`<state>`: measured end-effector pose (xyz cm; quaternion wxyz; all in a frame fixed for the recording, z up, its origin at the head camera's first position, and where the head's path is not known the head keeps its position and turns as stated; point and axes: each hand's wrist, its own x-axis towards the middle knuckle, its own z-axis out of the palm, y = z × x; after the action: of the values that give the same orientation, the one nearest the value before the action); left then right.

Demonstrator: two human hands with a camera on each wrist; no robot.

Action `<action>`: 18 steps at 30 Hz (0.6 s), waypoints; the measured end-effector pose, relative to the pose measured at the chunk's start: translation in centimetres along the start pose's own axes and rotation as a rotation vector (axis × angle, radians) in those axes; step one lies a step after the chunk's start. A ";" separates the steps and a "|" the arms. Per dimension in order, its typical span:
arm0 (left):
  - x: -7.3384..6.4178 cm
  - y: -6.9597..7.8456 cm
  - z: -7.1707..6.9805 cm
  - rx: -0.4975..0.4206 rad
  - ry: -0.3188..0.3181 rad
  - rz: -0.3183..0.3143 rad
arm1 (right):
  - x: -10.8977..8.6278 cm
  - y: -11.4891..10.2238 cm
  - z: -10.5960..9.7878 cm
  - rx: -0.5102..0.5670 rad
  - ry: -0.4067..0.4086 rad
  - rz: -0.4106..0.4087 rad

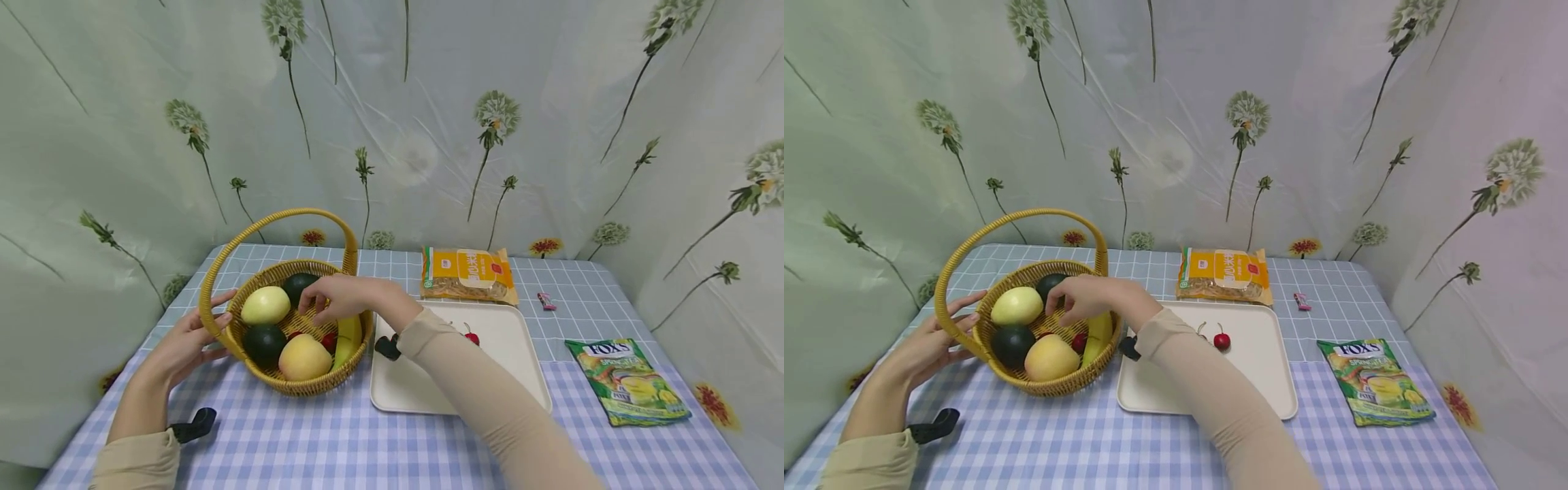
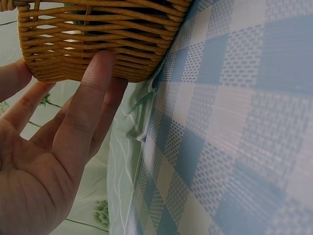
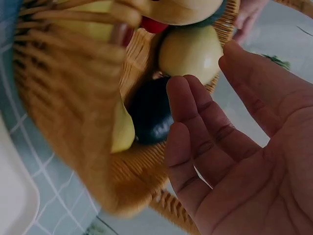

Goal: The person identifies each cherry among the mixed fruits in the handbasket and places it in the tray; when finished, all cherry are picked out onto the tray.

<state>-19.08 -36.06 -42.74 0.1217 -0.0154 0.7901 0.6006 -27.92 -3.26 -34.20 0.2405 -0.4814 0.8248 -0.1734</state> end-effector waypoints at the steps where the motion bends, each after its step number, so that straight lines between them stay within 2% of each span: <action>1: 0.0 0.0 -0.1 -0.001 0.001 -0.001 | 0.6 -0.1 0.0 -0.006 -0.013 0.002; 7: 0.0 0.1 -0.1 0.000 -0.007 0.001 | 3.0 -0.5 0.2 -0.002 -0.087 0.049; 13: 0.1 0.1 -0.1 0.008 -0.002 -0.011 | 4.2 -1.2 0.5 0.029 -0.139 0.070; 18: 0.1 0.0 -0.2 0.006 0.000 -0.015 | 4.9 -1.5 0.3 0.048 -0.204 0.126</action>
<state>-19.25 -36.20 -42.72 0.1262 -0.0212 0.7917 0.5974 -28.77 -8.28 -34.81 0.3451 -0.4378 0.8203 -0.1277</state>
